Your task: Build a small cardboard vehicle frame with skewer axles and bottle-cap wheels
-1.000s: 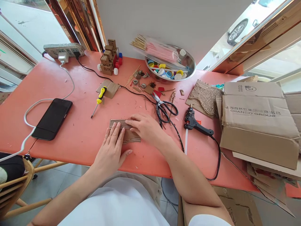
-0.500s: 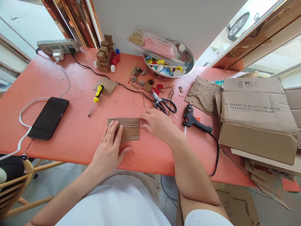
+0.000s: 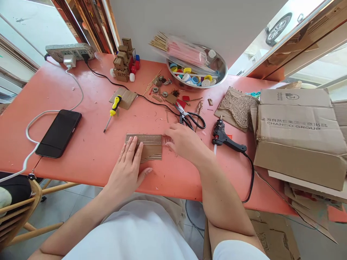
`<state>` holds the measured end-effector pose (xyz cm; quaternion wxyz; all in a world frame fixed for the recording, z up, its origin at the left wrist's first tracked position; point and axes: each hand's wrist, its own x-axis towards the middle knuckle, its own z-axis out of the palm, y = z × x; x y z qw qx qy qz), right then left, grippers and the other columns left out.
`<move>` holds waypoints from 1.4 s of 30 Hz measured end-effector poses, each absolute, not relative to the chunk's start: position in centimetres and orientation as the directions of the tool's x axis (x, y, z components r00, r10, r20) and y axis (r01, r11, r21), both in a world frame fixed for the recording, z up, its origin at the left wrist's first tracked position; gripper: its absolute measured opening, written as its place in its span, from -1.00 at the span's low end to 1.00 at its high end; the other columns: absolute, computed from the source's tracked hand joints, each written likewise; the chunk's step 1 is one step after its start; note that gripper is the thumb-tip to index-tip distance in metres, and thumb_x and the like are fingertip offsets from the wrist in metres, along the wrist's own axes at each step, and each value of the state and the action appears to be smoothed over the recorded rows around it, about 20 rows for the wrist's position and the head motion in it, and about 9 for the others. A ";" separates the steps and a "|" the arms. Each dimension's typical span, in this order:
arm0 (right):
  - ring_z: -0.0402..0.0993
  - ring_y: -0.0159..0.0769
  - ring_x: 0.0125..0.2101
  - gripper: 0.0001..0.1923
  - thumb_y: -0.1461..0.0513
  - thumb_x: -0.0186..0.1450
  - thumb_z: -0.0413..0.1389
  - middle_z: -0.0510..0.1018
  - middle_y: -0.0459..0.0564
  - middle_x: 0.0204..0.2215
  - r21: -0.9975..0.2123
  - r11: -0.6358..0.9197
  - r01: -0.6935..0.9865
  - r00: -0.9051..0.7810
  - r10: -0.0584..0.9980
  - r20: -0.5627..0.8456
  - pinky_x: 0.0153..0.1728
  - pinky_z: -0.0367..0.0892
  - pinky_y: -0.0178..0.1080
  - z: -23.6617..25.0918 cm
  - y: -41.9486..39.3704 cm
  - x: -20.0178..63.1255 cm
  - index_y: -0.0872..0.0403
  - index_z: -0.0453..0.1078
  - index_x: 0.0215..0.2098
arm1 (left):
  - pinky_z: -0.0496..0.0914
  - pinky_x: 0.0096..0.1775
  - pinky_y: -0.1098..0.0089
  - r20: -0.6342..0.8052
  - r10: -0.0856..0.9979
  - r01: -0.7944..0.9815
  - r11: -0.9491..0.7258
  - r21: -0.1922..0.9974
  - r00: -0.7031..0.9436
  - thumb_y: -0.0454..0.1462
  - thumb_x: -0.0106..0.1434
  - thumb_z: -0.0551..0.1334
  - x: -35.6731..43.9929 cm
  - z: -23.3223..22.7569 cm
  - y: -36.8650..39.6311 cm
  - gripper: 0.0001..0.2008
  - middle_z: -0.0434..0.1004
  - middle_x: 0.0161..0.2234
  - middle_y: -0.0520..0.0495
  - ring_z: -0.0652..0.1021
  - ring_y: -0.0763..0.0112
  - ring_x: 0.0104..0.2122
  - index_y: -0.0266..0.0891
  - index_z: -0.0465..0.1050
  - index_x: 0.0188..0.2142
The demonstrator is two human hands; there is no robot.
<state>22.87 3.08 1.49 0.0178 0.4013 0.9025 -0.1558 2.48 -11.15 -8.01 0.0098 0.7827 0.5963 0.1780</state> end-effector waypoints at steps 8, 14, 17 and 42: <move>0.64 -0.04 -0.08 -0.83 0.38 0.35 0.22 0.71 0.12 -0.14 -0.238 0.649 0.722 -0.688 0.711 -0.146 -0.07 0.49 -0.10 1.3 3.0 22.9 0.08 0.60 -0.14 | 0.26 0.43 -0.14 0.249 0.942 0.943 -0.275 0.188 0.225 -0.07 0.56 0.07 2.6 -8.1 -11.2 -0.06 0.00 0.55 -0.50 0.23 -0.08 0.51 -0.34 -0.62 0.56; 0.64 -0.03 -0.07 -0.82 0.37 0.36 0.21 0.70 0.13 -0.13 -0.224 0.656 0.721 -0.691 0.705 -0.158 -0.07 0.49 -0.08 1.3 2.9 22.9 0.08 0.59 -0.12 | 0.21 0.45 -0.19 0.237 0.949 0.945 -0.259 0.198 0.210 -0.07 0.54 0.13 2.8 -8.0 -11.3 -0.03 -0.06 0.56 -0.48 0.15 -0.10 0.54 -0.32 -0.59 0.57; 0.63 -0.01 -0.05 -0.81 0.36 0.36 0.21 0.70 0.14 -0.11 -0.225 0.660 0.717 -0.695 0.702 -0.154 -0.07 0.49 -0.09 1.4 2.9 22.9 0.07 0.59 -0.09 | 0.22 0.44 -0.22 0.256 0.942 0.944 -0.270 0.187 0.219 -0.08 0.55 0.11 2.7 -8.0 -11.3 -0.04 -0.04 0.55 -0.52 0.13 -0.12 0.54 -0.35 -0.60 0.56; 0.60 -0.04 -0.14 -0.89 0.31 0.40 0.21 0.67 0.12 -0.19 -0.158 0.673 0.723 -0.691 0.704 -0.164 -0.18 0.38 -0.15 1.7 2.7 22.8 0.04 0.55 -0.13 | 0.21 0.43 -0.29 0.222 0.952 0.939 -0.262 0.224 0.213 -0.07 0.52 0.13 2.3 -7.8 -11.3 -0.14 0.05 0.54 -0.53 0.14 -0.21 0.54 -0.35 -0.25 0.59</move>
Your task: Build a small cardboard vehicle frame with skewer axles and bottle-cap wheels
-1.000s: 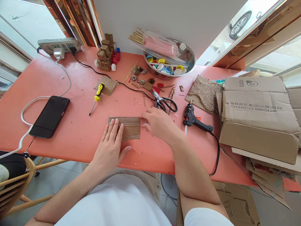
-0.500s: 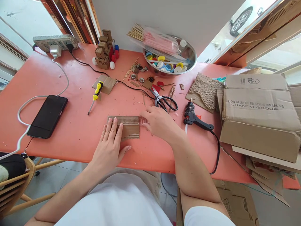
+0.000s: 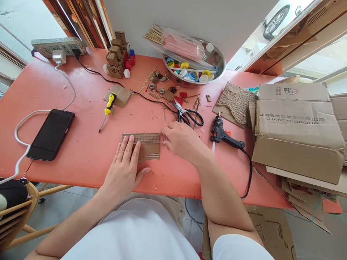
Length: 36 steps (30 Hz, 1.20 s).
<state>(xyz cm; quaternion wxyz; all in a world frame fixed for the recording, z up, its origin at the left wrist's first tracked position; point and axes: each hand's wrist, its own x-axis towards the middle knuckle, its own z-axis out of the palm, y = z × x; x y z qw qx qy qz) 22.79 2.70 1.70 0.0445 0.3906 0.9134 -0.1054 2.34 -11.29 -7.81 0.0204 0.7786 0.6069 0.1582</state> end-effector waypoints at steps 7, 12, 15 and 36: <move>0.59 -0.04 -0.15 -0.92 0.30 0.40 0.23 0.66 0.13 -0.20 -0.146 0.682 0.717 -0.697 0.700 -0.155 -0.17 0.36 -0.16 1.8 2.5 22.7 0.05 0.53 -0.13 | 0.19 0.45 -0.27 0.243 0.946 0.932 -0.273 0.237 0.215 -0.06 0.52 0.14 2.2 -7.6 -11.4 -0.16 0.08 0.53 -0.53 0.10 -0.19 0.55 -0.41 -0.17 0.58; 0.59 -0.04 -0.15 -0.92 0.30 0.41 0.22 0.66 0.14 -0.19 -0.121 0.673 0.729 -0.683 0.706 -0.188 -0.16 0.37 -0.15 1.8 2.5 22.5 0.09 0.52 -0.12 | 0.23 0.43 -0.26 0.254 0.939 0.932 -0.290 0.218 0.233 -0.06 0.52 0.13 2.1 -7.5 -11.3 -0.17 0.14 0.51 -0.58 0.12 -0.21 0.54 -0.47 -0.14 0.56; 0.59 -0.04 -0.15 -0.93 0.30 0.41 0.22 0.66 0.13 -0.19 -0.131 0.686 0.716 -0.698 0.698 -0.163 -0.16 0.37 -0.14 1.7 2.5 22.6 0.07 0.52 -0.13 | 0.23 0.44 -0.25 0.251 0.940 0.932 -0.287 0.223 0.230 -0.07 0.52 0.13 2.1 -7.5 -11.3 -0.17 0.14 0.51 -0.55 0.12 -0.19 0.54 -0.45 -0.14 0.57; 0.59 -0.01 -0.05 -0.87 0.29 0.41 0.27 0.66 0.18 -0.12 -0.126 0.664 0.737 -0.674 0.709 -0.206 -0.08 0.39 -0.13 1.9 2.5 22.2 0.11 0.53 -0.07 | 0.22 0.43 -0.29 0.299 0.924 0.911 -0.320 0.260 0.239 -0.09 0.52 0.15 1.7 -7.5 -11.1 -0.13 0.11 0.53 -0.52 0.15 -0.20 0.53 -0.35 -0.27 0.59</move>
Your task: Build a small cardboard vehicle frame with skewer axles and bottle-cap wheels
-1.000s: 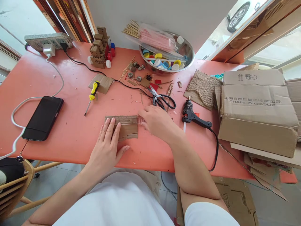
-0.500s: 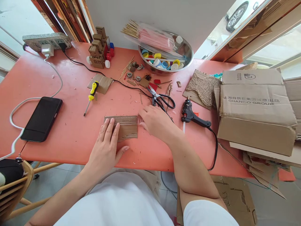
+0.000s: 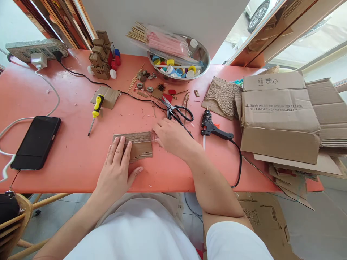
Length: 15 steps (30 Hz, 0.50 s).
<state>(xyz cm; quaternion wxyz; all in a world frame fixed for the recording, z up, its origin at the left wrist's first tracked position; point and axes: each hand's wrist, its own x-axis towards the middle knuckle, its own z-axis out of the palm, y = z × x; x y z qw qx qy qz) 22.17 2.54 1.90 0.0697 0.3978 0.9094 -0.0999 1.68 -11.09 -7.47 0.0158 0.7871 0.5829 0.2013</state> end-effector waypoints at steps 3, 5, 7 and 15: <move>0.58 0.00 -0.05 -0.86 0.29 0.40 0.27 0.66 0.18 -0.12 -0.135 0.661 0.739 -0.673 0.712 -0.198 -0.07 0.39 -0.12 1.8 2.6 22.2 0.11 0.53 -0.07 | 0.21 0.43 -0.29 0.296 0.925 0.913 -0.317 0.258 0.237 -0.08 0.52 0.16 1.7 -7.5 -11.1 -0.13 0.10 0.53 -0.51 0.14 -0.19 0.54 -0.34 -0.26 0.59; 0.58 -0.01 -0.05 -0.87 0.29 0.39 0.27 0.66 0.16 -0.12 -0.138 0.668 0.732 -0.681 0.708 -0.186 -0.06 0.39 -0.12 1.7 2.7 22.3 0.09 0.53 -0.08 | 0.22 0.43 -0.29 0.294 0.926 0.914 -0.314 0.257 0.236 -0.08 0.52 0.16 1.7 -7.5 -11.1 -0.13 0.09 0.53 -0.51 0.14 -0.19 0.53 -0.34 -0.27 0.59; 0.59 -0.02 -0.06 -0.88 0.29 0.40 0.27 0.67 0.15 -0.12 -0.138 0.674 0.725 -0.688 0.704 -0.175 -0.07 0.39 -0.11 1.6 2.7 22.4 0.07 0.54 -0.08 | 0.22 0.43 -0.29 0.289 0.929 0.914 -0.311 0.261 0.234 -0.08 0.52 0.15 1.7 -7.6 -11.1 -0.12 0.09 0.53 -0.51 0.14 -0.20 0.54 -0.34 -0.29 0.60; 0.59 0.01 -0.05 -0.86 0.29 0.40 0.27 0.66 0.19 -0.12 -0.125 0.646 0.753 -0.655 0.718 -0.236 -0.09 0.38 -0.13 1.7 2.8 22.1 0.13 0.54 -0.07 | 0.20 0.44 -0.28 0.276 0.933 0.915 -0.305 0.263 0.231 -0.05 0.53 0.13 1.8 -7.6 -11.1 -0.13 0.10 0.53 -0.49 0.18 -0.20 0.53 -0.34 -0.29 0.60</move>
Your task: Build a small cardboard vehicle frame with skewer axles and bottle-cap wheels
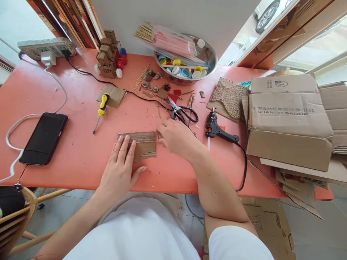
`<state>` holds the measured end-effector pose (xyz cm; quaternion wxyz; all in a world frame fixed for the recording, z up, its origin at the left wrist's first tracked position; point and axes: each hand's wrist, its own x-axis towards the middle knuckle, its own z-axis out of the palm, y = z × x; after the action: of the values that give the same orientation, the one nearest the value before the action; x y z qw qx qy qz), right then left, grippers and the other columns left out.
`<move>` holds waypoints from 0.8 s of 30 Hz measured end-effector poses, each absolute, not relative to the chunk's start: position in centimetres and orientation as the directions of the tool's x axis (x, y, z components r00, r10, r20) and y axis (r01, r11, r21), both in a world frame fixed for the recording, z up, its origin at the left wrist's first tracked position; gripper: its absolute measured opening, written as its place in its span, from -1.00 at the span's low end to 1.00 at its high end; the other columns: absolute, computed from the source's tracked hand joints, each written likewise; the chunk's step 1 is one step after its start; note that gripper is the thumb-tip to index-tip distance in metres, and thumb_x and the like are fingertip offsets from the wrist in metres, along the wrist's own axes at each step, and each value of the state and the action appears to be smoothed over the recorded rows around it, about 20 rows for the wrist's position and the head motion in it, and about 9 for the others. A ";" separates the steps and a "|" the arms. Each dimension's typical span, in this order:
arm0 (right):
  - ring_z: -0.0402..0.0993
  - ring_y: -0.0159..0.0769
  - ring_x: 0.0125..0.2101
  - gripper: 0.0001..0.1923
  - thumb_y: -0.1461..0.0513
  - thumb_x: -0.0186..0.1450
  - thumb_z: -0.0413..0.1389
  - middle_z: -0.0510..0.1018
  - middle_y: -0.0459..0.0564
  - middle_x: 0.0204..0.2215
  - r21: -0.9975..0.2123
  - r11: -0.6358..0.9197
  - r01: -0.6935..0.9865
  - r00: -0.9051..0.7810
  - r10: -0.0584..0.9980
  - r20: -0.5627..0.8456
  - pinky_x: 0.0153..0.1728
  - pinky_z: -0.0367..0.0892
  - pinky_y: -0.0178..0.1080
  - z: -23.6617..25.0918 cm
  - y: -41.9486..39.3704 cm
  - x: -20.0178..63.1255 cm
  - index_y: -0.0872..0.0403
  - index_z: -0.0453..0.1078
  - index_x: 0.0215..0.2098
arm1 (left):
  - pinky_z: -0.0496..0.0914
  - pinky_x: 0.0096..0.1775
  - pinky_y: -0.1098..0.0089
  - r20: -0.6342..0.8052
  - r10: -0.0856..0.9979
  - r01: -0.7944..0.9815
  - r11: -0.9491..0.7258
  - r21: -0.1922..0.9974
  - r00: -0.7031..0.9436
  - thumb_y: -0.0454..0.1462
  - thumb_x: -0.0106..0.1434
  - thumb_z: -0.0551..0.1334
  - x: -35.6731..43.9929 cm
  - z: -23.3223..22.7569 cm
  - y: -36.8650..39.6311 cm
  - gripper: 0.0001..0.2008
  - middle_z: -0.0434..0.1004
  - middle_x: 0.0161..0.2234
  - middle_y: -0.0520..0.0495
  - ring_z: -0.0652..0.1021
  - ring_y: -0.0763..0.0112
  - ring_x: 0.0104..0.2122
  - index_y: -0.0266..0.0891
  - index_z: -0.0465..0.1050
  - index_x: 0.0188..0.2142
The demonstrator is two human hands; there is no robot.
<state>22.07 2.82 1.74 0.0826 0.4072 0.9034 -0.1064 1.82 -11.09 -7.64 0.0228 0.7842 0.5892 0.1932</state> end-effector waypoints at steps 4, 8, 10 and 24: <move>0.59 0.01 -0.04 -0.86 0.31 0.40 0.26 0.67 0.19 -0.11 -0.110 0.648 0.754 -0.652 0.718 -0.243 -0.08 0.39 -0.13 1.7 2.9 22.0 0.12 0.53 -0.07 | 0.23 0.43 -0.26 0.294 0.927 0.917 -0.311 0.251 0.234 -0.06 0.54 0.11 1.9 -7.5 -11.1 -0.15 0.15 0.51 -0.53 0.18 -0.20 0.53 -0.38 -0.27 0.59; 0.59 -0.02 -0.07 -0.88 0.31 0.40 0.25 0.66 0.16 -0.13 -0.118 0.664 0.739 -0.672 0.711 -0.207 -0.10 0.39 -0.13 1.5 2.9 22.4 0.08 0.52 -0.09 | 0.20 0.44 -0.27 0.273 0.934 0.920 -0.300 0.253 0.229 -0.05 0.54 0.11 1.9 -7.6 -11.1 -0.16 0.13 0.52 -0.51 0.17 -0.19 0.53 -0.37 -0.24 0.59; 0.59 -0.03 -0.09 -0.89 0.30 0.40 0.25 0.66 0.15 -0.14 -0.113 0.676 0.728 -0.684 0.705 -0.188 -0.11 0.39 -0.13 1.4 2.9 22.5 0.07 0.52 -0.09 | 0.20 0.44 -0.27 0.270 0.934 0.919 -0.303 0.251 0.234 -0.05 0.53 0.11 1.9 -7.7 -11.1 -0.15 0.11 0.53 -0.51 0.17 -0.19 0.53 -0.37 -0.24 0.59; 0.61 -0.04 -0.13 -0.90 0.35 0.39 0.22 0.67 0.15 -0.18 -0.082 0.696 0.714 -0.699 0.700 -0.148 -0.17 0.40 -0.14 1.2 2.6 22.5 0.09 0.52 -0.13 | 0.26 0.42 -0.23 0.280 0.924 0.927 -0.320 0.194 0.261 -0.04 0.53 0.12 1.7 -7.9 -10.9 -0.18 0.20 0.49 -0.53 0.22 -0.20 0.51 -0.42 -0.13 0.57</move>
<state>22.54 2.59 1.22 0.0527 0.3843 0.9193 -0.0665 1.75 -10.90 -7.85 -0.0045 0.7939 0.5829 0.1728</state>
